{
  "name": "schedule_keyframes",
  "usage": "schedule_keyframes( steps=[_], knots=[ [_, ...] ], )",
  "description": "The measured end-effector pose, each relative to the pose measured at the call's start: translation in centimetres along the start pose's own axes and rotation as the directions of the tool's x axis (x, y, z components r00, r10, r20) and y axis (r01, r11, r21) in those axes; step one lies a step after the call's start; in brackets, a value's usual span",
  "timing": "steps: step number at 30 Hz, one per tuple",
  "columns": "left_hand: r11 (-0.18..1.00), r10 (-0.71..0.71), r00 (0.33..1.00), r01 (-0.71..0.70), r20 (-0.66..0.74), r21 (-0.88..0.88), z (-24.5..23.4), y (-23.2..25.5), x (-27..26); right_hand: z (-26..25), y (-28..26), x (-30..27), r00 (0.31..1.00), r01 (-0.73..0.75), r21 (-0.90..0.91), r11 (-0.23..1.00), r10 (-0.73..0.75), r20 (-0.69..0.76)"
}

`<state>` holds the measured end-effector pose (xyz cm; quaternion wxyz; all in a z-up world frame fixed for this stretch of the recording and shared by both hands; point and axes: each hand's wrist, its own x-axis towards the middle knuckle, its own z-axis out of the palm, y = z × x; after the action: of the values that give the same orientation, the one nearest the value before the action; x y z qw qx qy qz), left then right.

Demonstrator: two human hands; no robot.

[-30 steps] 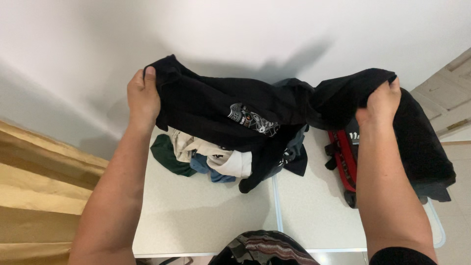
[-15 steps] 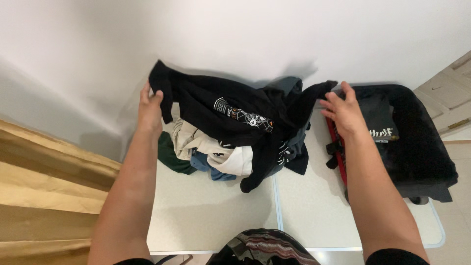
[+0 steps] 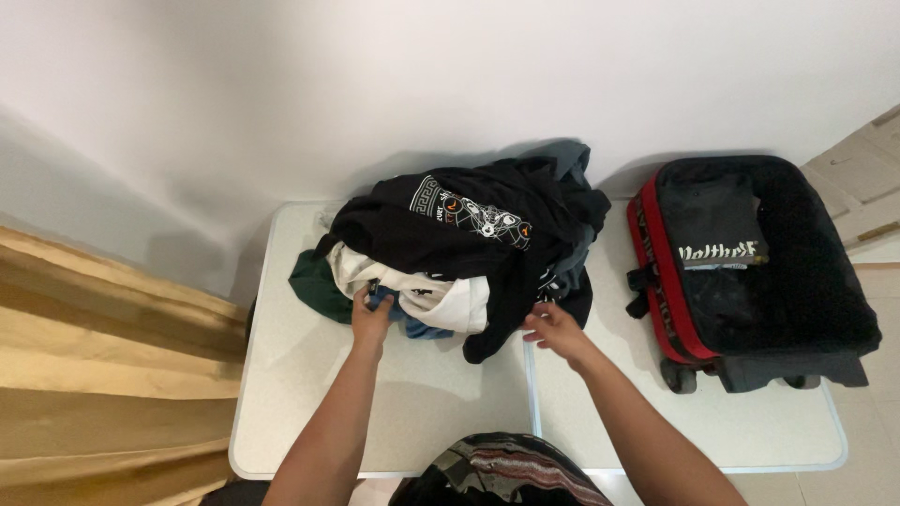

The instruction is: The person sorts through a pile of clothes on a table, picks up a grey t-shirt, folds it into a compact rectangle by hand, and then places the folded shirt into an open suitcase on the floor.

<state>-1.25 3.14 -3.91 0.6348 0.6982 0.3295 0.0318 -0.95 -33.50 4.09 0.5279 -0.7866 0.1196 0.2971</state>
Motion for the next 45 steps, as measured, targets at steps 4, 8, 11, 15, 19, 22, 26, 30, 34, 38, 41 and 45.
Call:
schedule_keyframes(
  steps=[4, 8, 11, 15, 19, 22, 26, 30, 34, 38, 41, 45],
  knots=[
    [0.974, 0.228, 0.972, -0.228, -0.056, 0.012, 1.4, 0.2, 1.1, 2.6, -0.1, -0.3, 0.995, 0.015, -0.066, 0.998, -0.009, 0.099],
    [0.912, 0.397, 0.915, -0.402, -0.074, -0.077, 3.8, 4.0, -1.3, 2.9, -1.0, -0.2, 0.986, 0.144, -0.16, 0.977, -0.128, 0.107],
    [0.906, 0.28, 0.96, -0.259, 0.015, -0.335, 5.0, 9.6, -4.4, 2.7, -1.6, 0.5, 0.98, 0.2, -0.148, 0.969, -0.197, 0.035],
    [0.827, 0.361, 0.914, -0.221, 0.185, -0.517, 4.3, 17.0, -7.8, 2.6, -3.0, 0.5, 0.957, 0.279, -0.081, 0.957, -0.284, -0.057],
    [0.689, 0.5, 0.821, -0.185, 0.276, -0.701, 4.5, 22.3, -9.4, 2.4, -4.1, 0.5, 0.948, 0.314, 0.093, 0.945, -0.306, -0.088],
    [0.636, 0.517, 0.79, -0.098, 0.329, -0.765, 5.1, 24.8, -9.7, 2.1, -3.8, 1.0, 0.967, 0.233, 0.083, 0.969, -0.222, -0.129],
    [0.631, 0.508, 0.791, -0.071, 0.342, -0.773, 5.9, 26.8, -9.5, 1.6, -3.1, 2.0, 0.966, 0.142, -0.017, 0.99, -0.142, -0.218],
    [0.606, 0.51, 0.795, -0.061, 0.329, -0.793, 5.7, 28.5, -8.8, 1.2, -1.3, 3.6, 0.948, 0.233, 0.033, 0.972, -0.219, -0.23],
    [0.546, 0.541, 0.779, -0.037, 0.318, -0.837, 4.2, 31.3, -8.7, 0.7, 0.0, 4.9, 0.948, 0.176, 0.022, 0.984, -0.164, -0.272],
    [0.493, 0.641, 0.705, -0.075, 0.303, -0.867, 2.2, 34.8, -9.6, -0.6, -1.7, 4.8, 0.907, 0.32, 0.009, 0.948, -0.303, -0.292],
    [0.447, 0.706, 0.649, -0.101, 0.281, -0.889, 1.2, 37.2, -10.6, -1.9, -6.3, 1.4, 0.908, 0.275, -0.046, 0.96, -0.275, -0.315],
    [0.447, 0.756, 0.589, -0.145, 0.286, -0.883, 0.0, 39.2, -12.3, -4.6, -14.8, -8.0, 0.803, 0.04, -0.668, 0.743, -0.422, -0.422]
  ],
)
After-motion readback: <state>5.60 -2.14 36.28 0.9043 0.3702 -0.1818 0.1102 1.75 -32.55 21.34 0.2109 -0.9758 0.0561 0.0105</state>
